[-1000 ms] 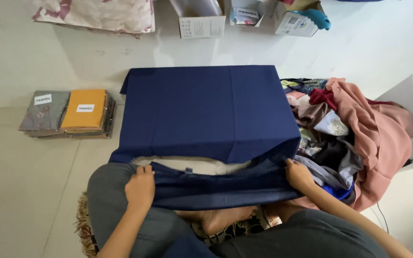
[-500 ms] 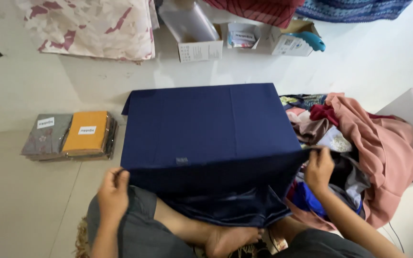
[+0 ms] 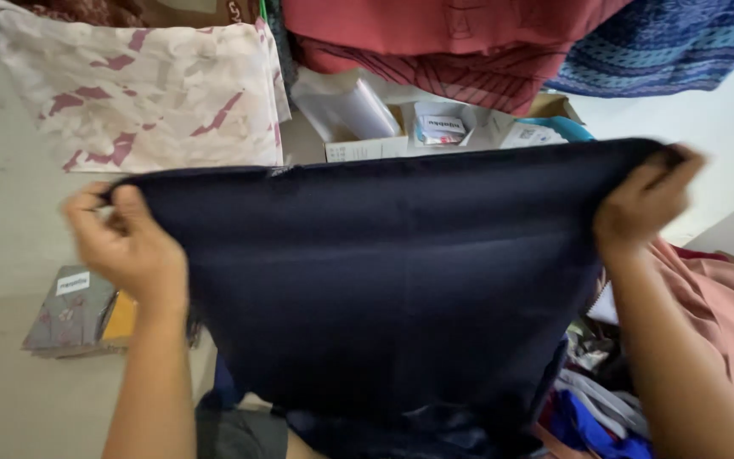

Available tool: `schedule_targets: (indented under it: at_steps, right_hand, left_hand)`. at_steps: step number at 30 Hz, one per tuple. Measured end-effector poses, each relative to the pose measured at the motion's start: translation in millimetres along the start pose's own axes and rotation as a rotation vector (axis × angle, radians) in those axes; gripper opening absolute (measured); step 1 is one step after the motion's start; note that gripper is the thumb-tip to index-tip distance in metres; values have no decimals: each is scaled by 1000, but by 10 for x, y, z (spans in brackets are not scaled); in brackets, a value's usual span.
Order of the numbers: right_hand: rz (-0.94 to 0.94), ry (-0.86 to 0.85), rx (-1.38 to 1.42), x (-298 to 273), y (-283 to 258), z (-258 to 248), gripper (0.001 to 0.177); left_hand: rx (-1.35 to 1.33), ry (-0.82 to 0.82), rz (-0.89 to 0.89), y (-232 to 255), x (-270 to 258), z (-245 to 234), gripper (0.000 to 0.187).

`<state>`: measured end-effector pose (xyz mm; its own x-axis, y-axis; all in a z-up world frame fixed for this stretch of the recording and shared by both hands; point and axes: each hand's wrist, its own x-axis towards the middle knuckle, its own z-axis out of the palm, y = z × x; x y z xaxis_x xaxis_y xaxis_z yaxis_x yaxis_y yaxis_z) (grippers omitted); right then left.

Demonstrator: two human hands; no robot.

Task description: Unfolding a dark blue garment and using a lint roller to clean it

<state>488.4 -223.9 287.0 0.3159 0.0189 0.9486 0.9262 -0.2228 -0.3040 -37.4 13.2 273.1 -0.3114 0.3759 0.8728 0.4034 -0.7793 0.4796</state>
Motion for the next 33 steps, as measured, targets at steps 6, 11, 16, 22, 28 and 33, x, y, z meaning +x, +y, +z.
schedule_targets:
  at_steps: [6, 11, 16, 22, 28, 33]
  right_hand:
    - [-260, -133, -415, -1106, 813, 1066, 14]
    - [-97, -432, -436, -1463, 828, 1649, 11]
    - [73, -879, -472, -1835, 1067, 1991, 18]
    - [-27, -992, -606, -2127, 1348, 2151, 21]
    - [-206, -613, -683, -1973, 971, 2011, 45]
    - [-334, -740, 51, -1932, -503, 1473, 40]
  left_hand:
    - [182, -127, -40, -1128, -899, 731, 25]
    - [308, -284, -112, -1654, -1269, 1242, 21]
    - [690, -764, -420, -2030, -1611, 1497, 30]
    - [849, -798, -262, -1826, -1690, 1460, 25]
    - [660, -785, -205, -1902, -1610, 1419, 49]
    - [475, -888, 171, -1059, -1853, 1183, 44]
